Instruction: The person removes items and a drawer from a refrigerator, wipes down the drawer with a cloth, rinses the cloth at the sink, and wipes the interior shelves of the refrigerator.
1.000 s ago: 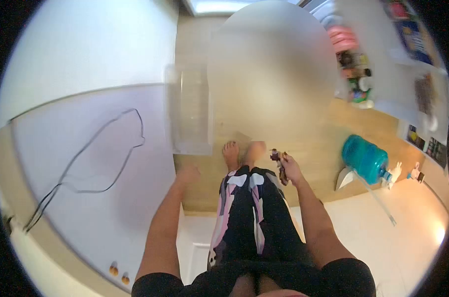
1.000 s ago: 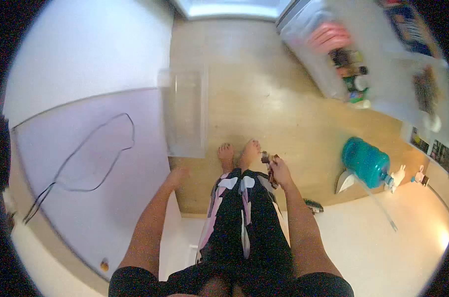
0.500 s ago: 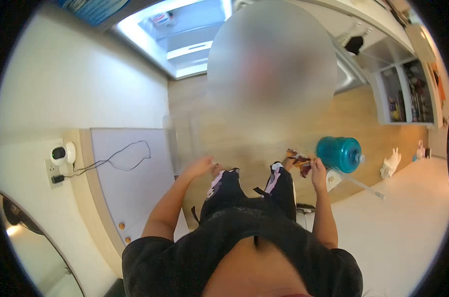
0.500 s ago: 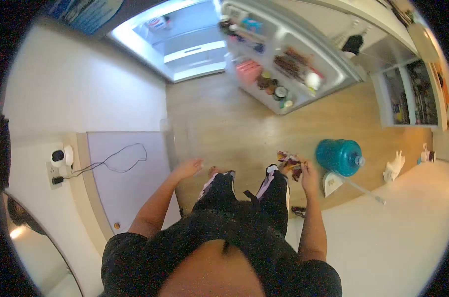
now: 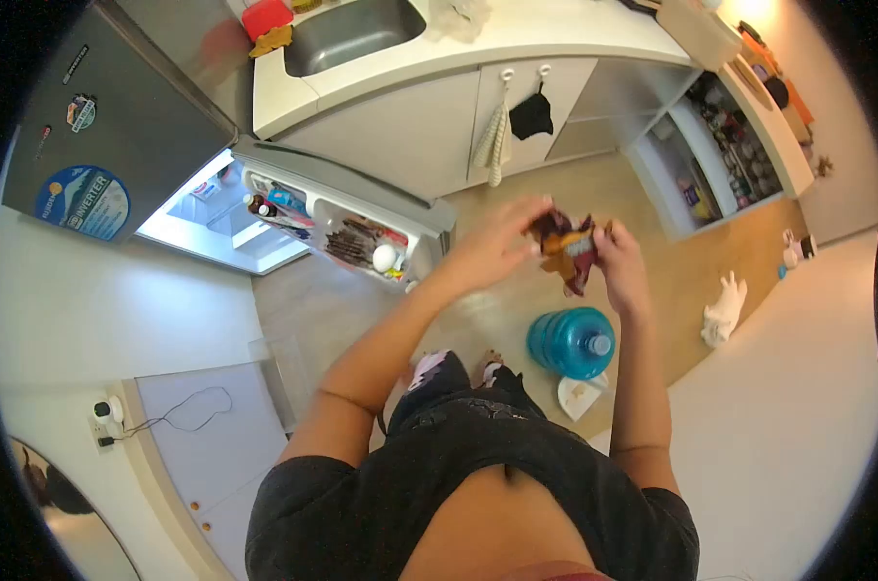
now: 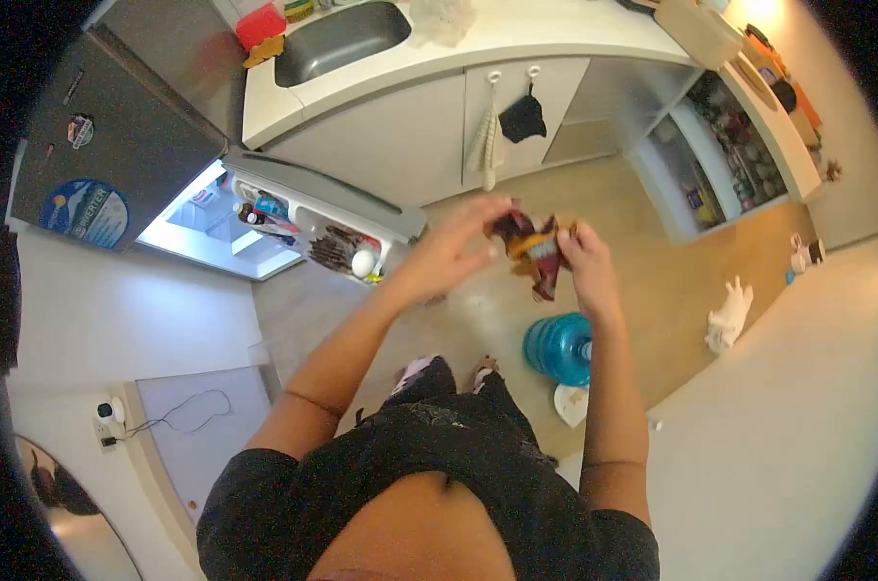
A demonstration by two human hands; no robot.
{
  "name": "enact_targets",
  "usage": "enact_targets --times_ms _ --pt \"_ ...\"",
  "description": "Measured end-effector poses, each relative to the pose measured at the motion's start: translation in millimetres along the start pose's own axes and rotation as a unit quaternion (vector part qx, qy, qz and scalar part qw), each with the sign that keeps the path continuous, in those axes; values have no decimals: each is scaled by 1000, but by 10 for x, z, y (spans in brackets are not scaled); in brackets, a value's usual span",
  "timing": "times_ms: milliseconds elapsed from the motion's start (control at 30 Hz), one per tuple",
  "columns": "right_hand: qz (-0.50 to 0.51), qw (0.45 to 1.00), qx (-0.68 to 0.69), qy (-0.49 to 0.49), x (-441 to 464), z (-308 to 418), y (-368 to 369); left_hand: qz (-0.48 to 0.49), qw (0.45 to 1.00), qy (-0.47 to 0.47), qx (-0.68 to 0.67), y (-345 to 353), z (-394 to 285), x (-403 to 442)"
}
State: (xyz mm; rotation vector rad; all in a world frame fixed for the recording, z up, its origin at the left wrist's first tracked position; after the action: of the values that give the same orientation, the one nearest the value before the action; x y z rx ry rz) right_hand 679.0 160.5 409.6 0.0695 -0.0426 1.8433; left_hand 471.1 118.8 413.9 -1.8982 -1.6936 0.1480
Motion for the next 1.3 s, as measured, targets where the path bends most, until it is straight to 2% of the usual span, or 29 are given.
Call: enact_targets --times_ms 67,100,167,233,267,333,367,433,500,567,600,633,700,767,833,867,933,967,1033,1067,1167,1233,1300 --pt "34 995 97 6 520 301 96 -86 995 -17 45 -194 102 445" --pt "54 988 145 4 745 474 209 -93 995 -16 45 -291 121 597" --pt "96 979 179 -14 1250 627 439 -32 969 -103 -224 -514 249 863" --pt "171 964 202 -7 1785 676 648 -4 942 -169 -289 -766 581 1138" --pt "183 964 193 -8 2030 683 752 -17 941 -163 -295 -921 635 1205" --pt "223 960 164 34 2561 689 991 -80 920 -277 -266 -1324 727 1391" --pt "228 967 100 45 2809 657 1072 -97 918 -270 -274 -1459 810 1469" --pt "250 963 65 75 3228 618 1253 -157 873 -285 -363 -1743 950 1659" --pt "268 960 20 84 3562 635 1403 -217 858 -268 -380 -1933 1078 1869" --pt "330 924 -188 -48 3976 702 1522 -134 811 -236 -519 -2198 1395 2102" --pt "328 923 -186 -69 4151 739 1601 -163 786 -253 -540 -2292 1501 2187" --pt "323 931 -160 -59 4314 772 1676 -175 783 -257 -539 -2388 1618 2258" --pt "332 931 -138 -68 4623 845 1882 -205 730 -238 -607 -2576 1816 2396" --pt "361 919 -136 -78 4983 834 2153 -200 715 -232 -628 -2725 1983 2498" --pt "392 906 -133 -91 5377 798 2464 -259 688 -238 -635 -2882 2125 2609" --pt "406 901 -128 -80 5573 736 2629 -269 689 -235 -630 -2935 2208 2622" --pt "408 906 -95 -57 5933 684 2954 -290 737 -264 -550 -3038 2416 2722" --pt "416 903 -90 -61 6123 616 3096 -299 738 -263 -545 -3024 2442 2807" --pt "396 918 -33 -11 6598 425 3508 -456 688 -298 -480 -3149 2504 2927" --pt "391 920 -24 -1 6816 299 3697 -439 711 -265 -481 -3205 2666 2939" --pt "397 917 -14 50 7370 -70 4195 -431 705 -269 -495 -3322 2831 2981" --pt "402 913 -15 67 7671 -338 4521 -460 689 -282 -484 -3395 2978 3030" --pt "345 931 -17 121 7885 -574 4797 -471 635 -227 -569 -3472 3151 3076"
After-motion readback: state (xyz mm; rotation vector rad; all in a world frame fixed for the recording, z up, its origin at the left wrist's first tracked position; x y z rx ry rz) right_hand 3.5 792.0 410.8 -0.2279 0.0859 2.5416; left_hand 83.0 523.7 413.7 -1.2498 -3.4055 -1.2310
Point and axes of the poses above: each hand's wrist, its own x-axis towards the middle knuckle, its own y-axis out of the palm, z = x × y, the point moved 2 cm from there along x, towards the middle knuckle, and after that the axes turned 11 degrees about -y, right-handed, at the moved point
